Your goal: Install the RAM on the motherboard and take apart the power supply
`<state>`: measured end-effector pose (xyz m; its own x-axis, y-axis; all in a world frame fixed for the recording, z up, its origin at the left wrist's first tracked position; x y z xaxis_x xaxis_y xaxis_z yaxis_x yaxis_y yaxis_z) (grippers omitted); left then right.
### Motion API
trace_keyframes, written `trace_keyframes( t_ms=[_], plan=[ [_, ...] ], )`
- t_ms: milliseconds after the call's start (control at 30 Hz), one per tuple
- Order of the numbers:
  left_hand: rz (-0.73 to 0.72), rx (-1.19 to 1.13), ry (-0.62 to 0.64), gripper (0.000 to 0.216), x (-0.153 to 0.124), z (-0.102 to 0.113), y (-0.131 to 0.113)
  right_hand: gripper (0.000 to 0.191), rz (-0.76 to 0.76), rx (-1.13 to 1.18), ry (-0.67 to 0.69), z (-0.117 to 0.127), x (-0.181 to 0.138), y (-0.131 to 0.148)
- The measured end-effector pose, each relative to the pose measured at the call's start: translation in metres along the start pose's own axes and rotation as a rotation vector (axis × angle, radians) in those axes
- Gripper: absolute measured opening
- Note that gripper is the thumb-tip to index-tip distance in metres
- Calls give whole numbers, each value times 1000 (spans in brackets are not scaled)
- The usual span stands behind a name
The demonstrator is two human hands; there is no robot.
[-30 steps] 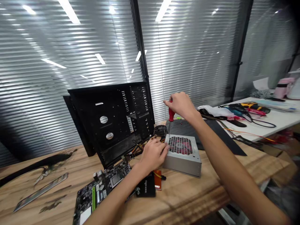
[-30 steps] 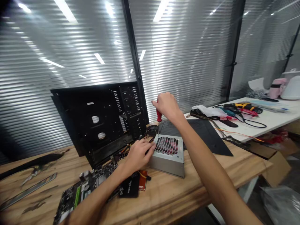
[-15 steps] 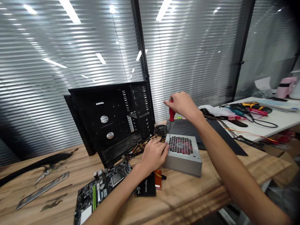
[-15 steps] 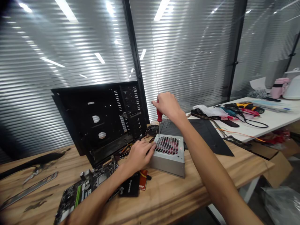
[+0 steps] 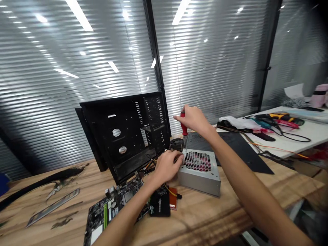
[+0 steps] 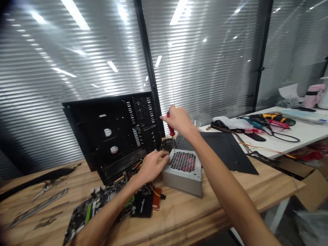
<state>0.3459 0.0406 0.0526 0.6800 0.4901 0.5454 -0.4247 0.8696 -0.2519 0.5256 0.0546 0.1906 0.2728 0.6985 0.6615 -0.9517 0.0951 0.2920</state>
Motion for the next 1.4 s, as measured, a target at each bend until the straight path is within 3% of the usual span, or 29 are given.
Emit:
trace_keyframes(
  t_ms=[133,300,467,633,1067,1300,1400],
  plan=[
    [141,-299,-52,25,48,-4,18,53,-17,1,-54,1,-1,5],
    [33,-420,29,20,86,-30,19,48,5,-148,-29,18,-11,12],
    [7,-405,-101,16,78,-38,21,53,-11,-270,7,27,-19,14],
    [68,-379,-183,16,70,-39,25,38,138,-90,122,16,-15,18],
    [160,-170,-221,16,65,-34,17,21,258,367,359,18,-12,0],
    [260,-115,-262,17,63,-33,18,31,325,575,412,13,-5,-16],
    [278,-145,-262,17,62,-32,19,40,270,643,424,5,2,-26]
  ],
)
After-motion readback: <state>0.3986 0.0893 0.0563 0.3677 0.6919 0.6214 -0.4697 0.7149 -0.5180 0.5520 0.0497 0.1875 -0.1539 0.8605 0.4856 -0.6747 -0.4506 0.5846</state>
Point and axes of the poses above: each hand's wrist, its own x-axis towards the middle knuckle, its own z-axis out of the back of the hand, y = z × x, the point moved 5 cm from there along x, towards the middle knuckle, and after that the axes turned 6 degrees about -z, right-handed, at the moved point
